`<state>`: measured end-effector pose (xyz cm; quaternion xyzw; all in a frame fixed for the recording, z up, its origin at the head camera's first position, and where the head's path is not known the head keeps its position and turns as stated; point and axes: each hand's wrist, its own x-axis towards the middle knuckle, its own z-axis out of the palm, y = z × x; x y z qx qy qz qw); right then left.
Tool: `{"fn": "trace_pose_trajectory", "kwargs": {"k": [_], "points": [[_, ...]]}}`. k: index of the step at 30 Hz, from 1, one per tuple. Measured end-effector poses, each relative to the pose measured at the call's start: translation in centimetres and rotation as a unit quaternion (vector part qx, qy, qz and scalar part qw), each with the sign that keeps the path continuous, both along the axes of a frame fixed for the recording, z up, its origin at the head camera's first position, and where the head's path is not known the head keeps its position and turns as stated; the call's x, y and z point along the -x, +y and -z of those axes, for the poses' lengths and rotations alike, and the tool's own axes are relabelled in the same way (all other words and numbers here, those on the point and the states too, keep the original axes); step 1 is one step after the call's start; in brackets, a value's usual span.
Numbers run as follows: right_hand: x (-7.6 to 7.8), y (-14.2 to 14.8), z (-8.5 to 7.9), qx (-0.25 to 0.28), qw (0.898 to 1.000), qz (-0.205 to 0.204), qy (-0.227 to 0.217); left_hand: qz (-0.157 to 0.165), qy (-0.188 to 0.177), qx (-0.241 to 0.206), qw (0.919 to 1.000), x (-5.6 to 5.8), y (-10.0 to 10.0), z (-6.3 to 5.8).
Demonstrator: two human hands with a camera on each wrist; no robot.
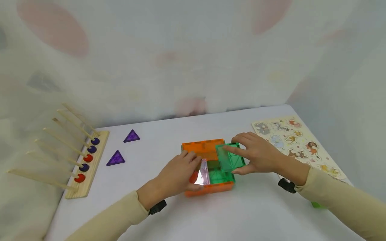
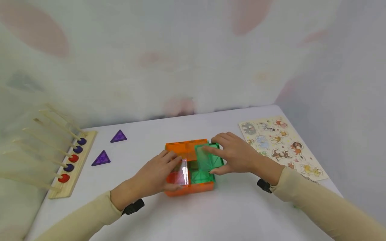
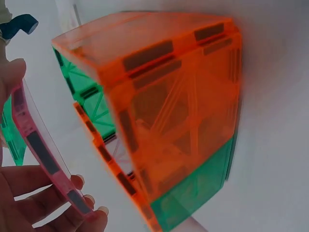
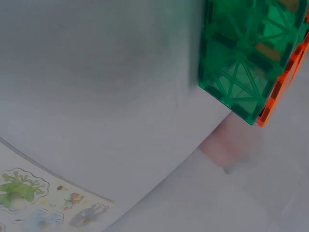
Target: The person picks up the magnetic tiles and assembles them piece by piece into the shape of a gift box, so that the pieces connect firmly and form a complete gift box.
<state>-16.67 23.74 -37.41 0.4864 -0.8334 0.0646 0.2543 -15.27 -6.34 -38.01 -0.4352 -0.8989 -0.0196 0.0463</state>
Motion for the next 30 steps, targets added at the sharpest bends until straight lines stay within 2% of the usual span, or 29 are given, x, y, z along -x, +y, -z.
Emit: {"fn": "trace_pose_trajectory", "kwargs": {"k": [5, 11, 21, 26, 30], "points": [[-0.5, 0.0, 0.6, -0.001, 1.000, -0.001, 0.004, -0.005, 0.000, 0.012, 0.9999, 0.1, 0.3, 1.3], [-0.9, 0.3, 1.1, -0.004, 1.000, 0.001, 0.010, -0.016, 0.003, 0.027, 0.9995, 0.2, 0.5, 2.1], [-1.1, -0.3, 1.3, -0.015, 1.000, 0.002, -0.011, -0.030, -0.008, 0.015, 0.9994, 0.1, 0.4, 2.3], [-1.0, -1.2, 2.1, -0.014, 1.000, -0.007, -0.027, -0.037, -0.008, 0.009, 0.9992, 0.1, 0.1, 2.3], [-1.1, -2.0, 2.6, -0.012, 0.999, -0.012, -0.036, -0.046, -0.024, -0.004, 0.9987, 0.0, 0.1, 2.5]]}}
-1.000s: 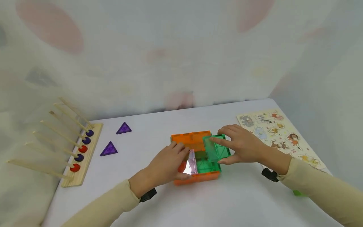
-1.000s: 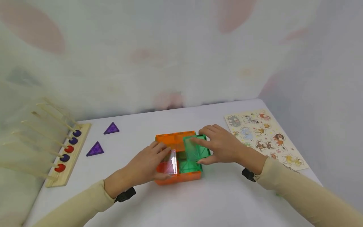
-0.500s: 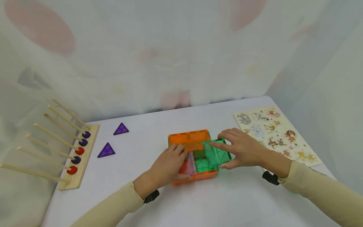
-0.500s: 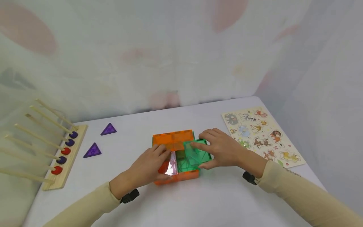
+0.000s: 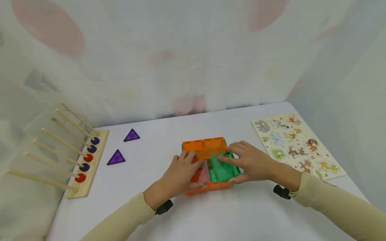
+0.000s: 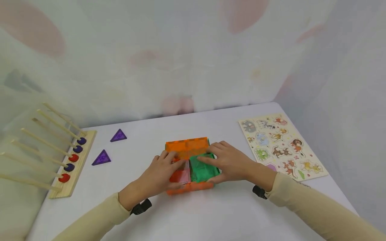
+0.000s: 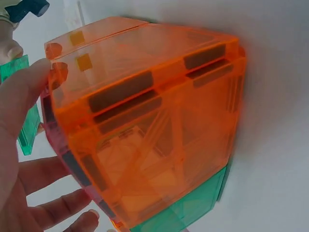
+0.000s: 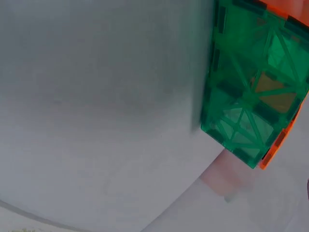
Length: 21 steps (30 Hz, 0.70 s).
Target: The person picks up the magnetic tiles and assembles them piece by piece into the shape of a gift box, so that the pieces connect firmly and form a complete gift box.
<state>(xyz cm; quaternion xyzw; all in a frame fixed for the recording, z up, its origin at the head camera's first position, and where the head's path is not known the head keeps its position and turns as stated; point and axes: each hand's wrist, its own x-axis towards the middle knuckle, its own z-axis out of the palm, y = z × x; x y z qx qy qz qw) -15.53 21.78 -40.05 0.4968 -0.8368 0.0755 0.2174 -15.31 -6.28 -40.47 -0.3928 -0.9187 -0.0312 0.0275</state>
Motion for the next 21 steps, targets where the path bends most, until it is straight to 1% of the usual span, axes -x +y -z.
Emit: {"fn": "trace_pose_trajectory", "kwargs": {"k": [2, 5, 11, 16, 21], "points": [[-0.1, -0.2, 0.2, 0.003, 1.000, 0.001, -0.004, -0.004, -0.013, -0.010, 0.9999, 0.0, 0.0, 0.2], [-0.2, -0.5, 0.5, 0.006, 1.000, 0.004, -0.013, -0.007, -0.022, -0.028, 0.9993, -0.1, -0.1, 0.5], [-0.2, -1.0, 1.2, -0.005, 0.999, 0.022, -0.030, -0.012, -0.008, -0.055, 0.9984, -0.3, -0.6, 1.2], [-0.4, -1.3, 1.2, -0.036, 0.997, 0.047, -0.041, -0.013, -0.001, -0.068, 0.9976, -0.4, -0.9, 1.5], [-0.5, -1.5, 1.0, -0.068, 0.993, 0.076, -0.052, -0.020, -0.009, -0.074, 0.9970, -0.4, -0.7, 1.5]]}}
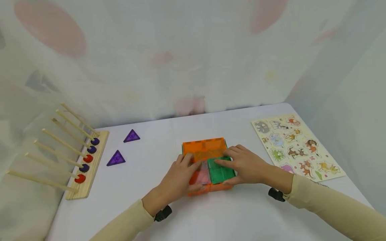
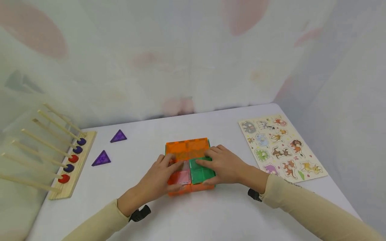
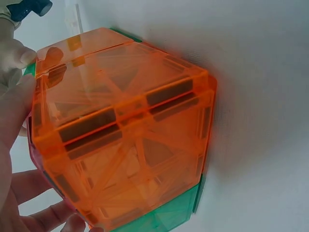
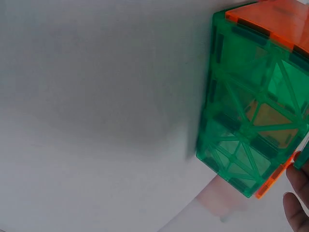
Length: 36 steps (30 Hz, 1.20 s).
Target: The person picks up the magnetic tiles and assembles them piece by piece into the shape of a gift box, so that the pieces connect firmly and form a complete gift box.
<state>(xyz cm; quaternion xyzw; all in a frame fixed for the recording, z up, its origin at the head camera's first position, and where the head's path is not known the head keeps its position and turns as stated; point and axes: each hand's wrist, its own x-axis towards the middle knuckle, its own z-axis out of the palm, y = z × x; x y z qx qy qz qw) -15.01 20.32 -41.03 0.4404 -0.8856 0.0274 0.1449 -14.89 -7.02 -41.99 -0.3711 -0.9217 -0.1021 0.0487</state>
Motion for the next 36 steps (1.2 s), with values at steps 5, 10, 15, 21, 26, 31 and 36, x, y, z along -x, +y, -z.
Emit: {"fn": "trace_pose_trajectory", "kwargs": {"k": [5, 10, 15, 21, 26, 31, 36], "points": [[0.1, -0.2, 0.0, -0.011, 1.000, 0.010, -0.005, -0.005, -0.013, -0.002, 0.9999, -0.1, 0.0, -0.1], [0.1, -0.2, 0.3, 0.000, 1.000, 0.004, -0.009, -0.004, -0.014, -0.010, 0.9998, -0.1, 0.0, -0.1], [0.1, 0.0, 0.8, 0.020, 0.999, -0.009, -0.028, -0.001, -0.011, -0.021, 0.9997, -0.2, -0.1, 0.1], [-0.1, 0.2, 1.4, 0.050, 0.998, -0.021, -0.040, -0.001, -0.008, -0.024, 0.9997, -0.2, -0.1, 0.3], [-0.3, 0.3, 1.6, 0.073, 0.996, -0.020, -0.040, 0.000, -0.008, -0.028, 0.9996, -0.2, -0.2, 0.4], [-0.3, 0.4, 1.7, 0.079, 0.996, -0.022, -0.041, -0.007, -0.022, -0.032, 0.9992, -0.1, -0.3, 0.2], [-0.1, 0.7, 1.6, 0.079, 0.996, -0.036, -0.025, -0.015, -0.035, -0.040, 0.9985, 0.2, -0.9, 0.1]]}}
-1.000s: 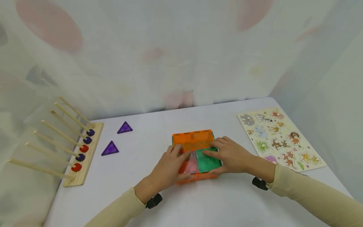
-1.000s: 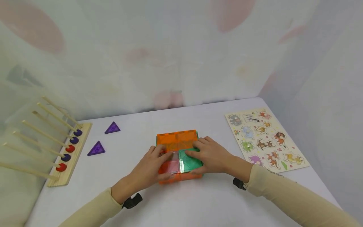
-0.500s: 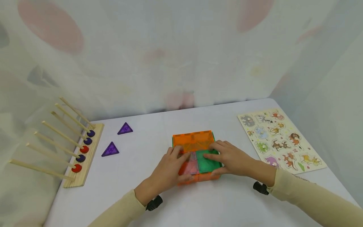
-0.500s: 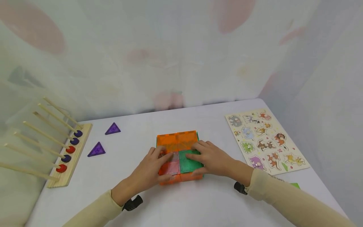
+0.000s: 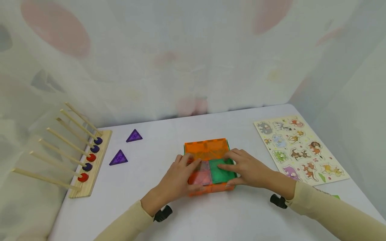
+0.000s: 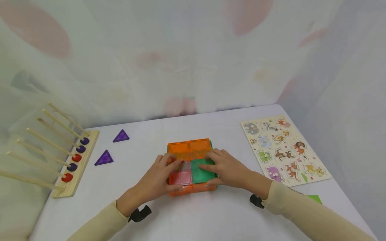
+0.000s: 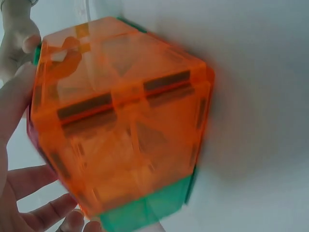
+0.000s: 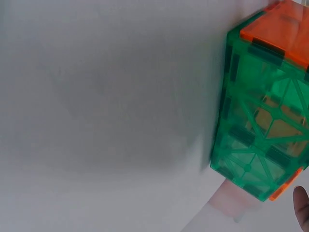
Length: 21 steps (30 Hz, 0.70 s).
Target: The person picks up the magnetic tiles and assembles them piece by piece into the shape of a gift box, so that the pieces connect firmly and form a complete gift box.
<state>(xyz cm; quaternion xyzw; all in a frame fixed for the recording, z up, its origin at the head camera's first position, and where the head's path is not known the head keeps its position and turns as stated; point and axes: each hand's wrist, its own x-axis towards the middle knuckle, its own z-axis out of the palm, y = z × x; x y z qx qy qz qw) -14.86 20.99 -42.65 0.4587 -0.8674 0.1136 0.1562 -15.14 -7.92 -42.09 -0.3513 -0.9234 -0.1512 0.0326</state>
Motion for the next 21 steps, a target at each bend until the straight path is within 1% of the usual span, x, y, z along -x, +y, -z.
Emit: {"fn": "trace_pose_trajectory", "kwargs": {"k": [2, 5, 8, 10, 12, 14, 17, 19, 21], "points": [[0.2, 0.2, -0.3, -0.001, 1.000, -0.003, 0.004, -0.006, -0.002, -0.006, 1.0000, 0.3, -0.6, -0.3], [0.6, 0.9, -0.9, 0.000, 1.000, 0.005, 0.004, -0.034, -0.002, -0.028, 0.9990, 0.9, -1.9, -1.0], [1.4, 1.8, -1.5, 0.013, 0.999, 0.029, -0.003, -0.080, -0.003, -0.051, 0.9955, 2.1, -3.9, -1.8], [2.0, 2.4, -1.8, 0.027, 0.999, 0.044, -0.007, -0.116, -0.010, -0.062, 0.9913, 2.9, -5.5, -2.2], [2.5, 3.1, -2.0, 0.043, 0.998, 0.055, -0.011, -0.153, -0.017, -0.067, 0.9858, 3.8, -7.4, -2.3], [2.8, 3.7, -2.0, 0.052, 0.996, 0.066, -0.015, -0.190, -0.025, -0.070, 0.9789, 4.6, -9.3, -2.1], [3.0, 4.3, -1.9, 0.054, 0.994, 0.088, -0.041, -0.237, -0.039, -0.077, 0.9676, 5.5, -12.1, -1.5], [2.9, 4.6, -1.8, 0.053, 0.989, 0.110, -0.078, -0.256, -0.058, -0.081, 0.9615, 6.0, -13.5, -0.9], [2.9, 4.8, -1.6, 0.056, 0.981, 0.131, -0.128, -0.264, -0.079, -0.080, 0.9579, 6.3, -14.5, -0.1]]}}
